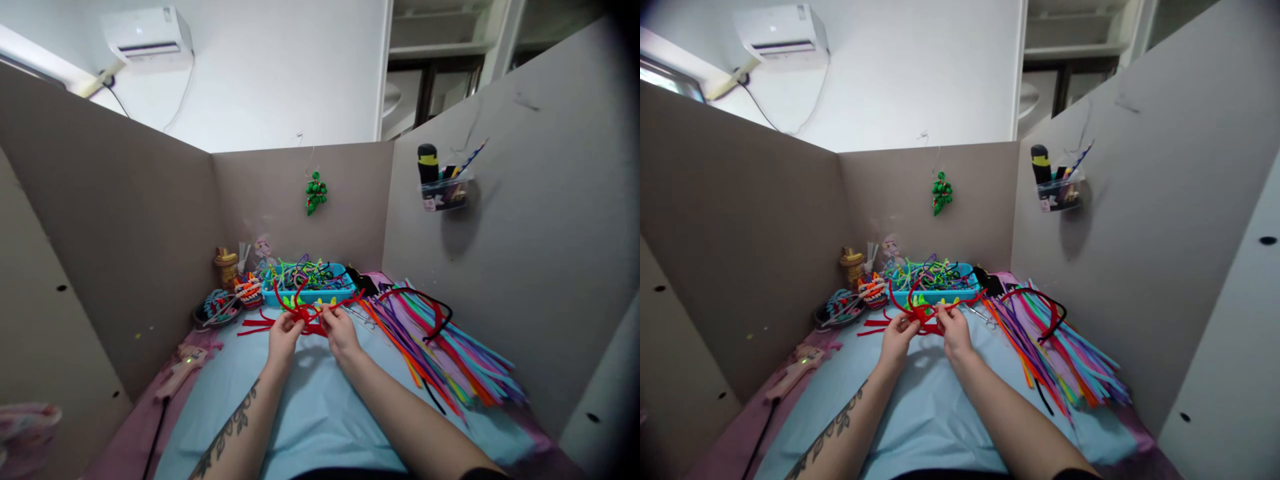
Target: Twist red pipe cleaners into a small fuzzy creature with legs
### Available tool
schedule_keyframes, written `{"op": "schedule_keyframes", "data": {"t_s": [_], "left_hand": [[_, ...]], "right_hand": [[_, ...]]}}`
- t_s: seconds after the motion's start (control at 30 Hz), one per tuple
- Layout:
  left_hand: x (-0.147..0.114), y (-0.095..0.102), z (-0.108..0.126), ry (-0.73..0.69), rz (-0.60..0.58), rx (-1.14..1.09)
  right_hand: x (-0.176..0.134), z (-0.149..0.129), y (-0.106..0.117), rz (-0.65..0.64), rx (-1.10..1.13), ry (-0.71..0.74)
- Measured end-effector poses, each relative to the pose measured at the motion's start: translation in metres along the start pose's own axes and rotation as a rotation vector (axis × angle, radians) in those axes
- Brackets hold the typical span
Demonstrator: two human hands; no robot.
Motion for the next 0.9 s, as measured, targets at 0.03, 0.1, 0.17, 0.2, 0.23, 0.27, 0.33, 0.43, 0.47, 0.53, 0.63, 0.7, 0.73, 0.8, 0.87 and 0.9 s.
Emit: {"op": "schedule_keyframes", "data": {"t_s": [0.03, 0.1, 0.17, 0.2, 0.23, 0.27, 0.33, 0.43, 0.47, 0.53, 0.63, 0.7, 0.73, 0.8, 0.87, 0.9], "left_hand": [[0.0, -0.001, -0.002, 0.01, -0.004, 0.004], [-0.001, -0.002, -0.005, 0.026, 0.0, 0.008], [-0.001, 0.0, -0.006, 0.031, 0.016, 0.014], [-0.001, 0.002, -0.006, 0.031, 0.028, 0.018], [-0.001, 0.004, -0.005, 0.029, 0.042, 0.023], [-0.001, 0.006, -0.005, 0.025, 0.057, 0.028], [0.0, 0.009, -0.004, 0.017, 0.078, 0.041], [0.0, 0.008, -0.001, -0.004, 0.074, 0.068], [-0.001, 0.007, -0.001, -0.01, 0.065, 0.078], [-0.002, 0.003, -0.001, -0.014, 0.037, 0.092], [-0.003, -0.002, -0.002, -0.016, -0.005, 0.09], [-0.003, -0.004, -0.004, -0.013, -0.03, 0.067], [-0.003, -0.005, -0.005, -0.01, -0.039, 0.05], [-0.002, -0.004, -0.007, -0.007, -0.045, 0.024], [-0.002, -0.003, -0.007, -0.01, -0.037, 0.027], [-0.002, -0.002, -0.007, -0.013, -0.032, 0.036]], "right_hand": [[0.003, 0.006, 0.003, 0.019, 0.028, -0.057], [0.006, 0.013, 0.007, 0.037, 0.046, -0.128], [0.006, 0.016, 0.008, 0.026, 0.025, -0.142], [0.005, 0.017, 0.006, 0.005, 0.001, -0.139], [0.004, 0.018, 0.003, -0.03, -0.028, -0.132], [0.001, 0.019, -0.001, -0.076, -0.061, -0.118], [-0.003, 0.019, -0.011, -0.172, -0.15, -0.062], [-0.006, 0.012, -0.014, -0.202, -0.346, 0.111], [-0.005, 0.009, -0.013, -0.183, -0.415, 0.172], [-0.003, 0.006, -0.01, -0.151, -0.508, 0.249], [0.003, 0.013, -0.007, -0.161, -0.505, 0.212], [0.006, 0.017, -0.005, -0.158, -0.45, 0.17], [0.006, 0.018, -0.004, -0.146, -0.425, 0.159], [0.007, 0.017, -0.001, -0.108, -0.384, 0.151], [0.007, 0.018, 0.0, -0.09, -0.349, 0.137], [0.007, 0.02, 0.0, -0.089, -0.329, 0.124]]}}
Point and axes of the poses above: each hand's wrist, its own x-axis towards the middle knuckle, its own y-axis out of the back of the hand, z = x × y, the point moved 10 cm from there along x, towards the middle knuckle, and after that the axes turned 3 degrees about z, right-handed, at the moved point
